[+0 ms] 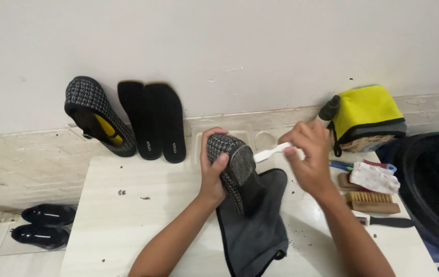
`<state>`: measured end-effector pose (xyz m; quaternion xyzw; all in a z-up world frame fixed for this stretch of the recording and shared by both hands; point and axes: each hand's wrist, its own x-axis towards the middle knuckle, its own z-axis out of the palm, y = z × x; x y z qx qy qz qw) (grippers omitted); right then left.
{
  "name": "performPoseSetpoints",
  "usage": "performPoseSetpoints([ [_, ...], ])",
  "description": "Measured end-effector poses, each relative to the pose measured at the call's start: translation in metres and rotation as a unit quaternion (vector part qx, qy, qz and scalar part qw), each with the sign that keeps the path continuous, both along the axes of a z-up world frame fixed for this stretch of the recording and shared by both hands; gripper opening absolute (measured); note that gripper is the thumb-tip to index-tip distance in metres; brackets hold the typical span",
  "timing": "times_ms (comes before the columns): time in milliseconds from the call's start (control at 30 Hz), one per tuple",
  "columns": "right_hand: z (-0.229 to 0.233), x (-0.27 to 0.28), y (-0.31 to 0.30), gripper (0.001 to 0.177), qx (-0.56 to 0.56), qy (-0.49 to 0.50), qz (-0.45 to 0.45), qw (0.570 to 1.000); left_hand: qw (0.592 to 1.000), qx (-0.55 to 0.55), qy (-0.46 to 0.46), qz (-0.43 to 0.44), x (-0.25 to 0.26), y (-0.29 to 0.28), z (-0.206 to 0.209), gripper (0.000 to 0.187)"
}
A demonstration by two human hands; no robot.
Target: The person cleans a black and white patterned shoe using a toothbrush and a cloth. They dip the toothbrush into a container of liquid and scrub the shoe, then wipe it with a cloth. The process is repeated on different parts of the shoe.
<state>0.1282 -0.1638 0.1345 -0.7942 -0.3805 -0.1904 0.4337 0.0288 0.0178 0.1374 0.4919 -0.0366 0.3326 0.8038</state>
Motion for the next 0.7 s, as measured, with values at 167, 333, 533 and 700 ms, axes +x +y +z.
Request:
performPoseSetpoints([
  [167, 0.016, -0.014, 0.034, 0.047, 0.068, -0.072, 0.001, 0.995, 0.995, -0.047, -0.015, -0.090, -0.007, 0.004, 0.006, 0.071],
  [333, 0.003, 0.001, 0.036, 0.046, 0.171, -0.045, 0.032, 0.984, 0.998, -0.030, 0.025, -0.048, -0.005, 0.006, 0.007, 0.047],
  [533, 0.014, -0.025, 0.043, 0.045, 0.236, -0.043, 0.149, 0.959, 0.997, -0.037, 0.016, -0.071, -0.010, 0.000, 0.007, 0.049],
  [700, 0.014, -0.032, 0.042, 0.042, 0.204, -0.088, 0.125, 0.967, 0.998, -0.026, 0.011, -0.059, -0.009, 0.001, 0.007, 0.048],
])
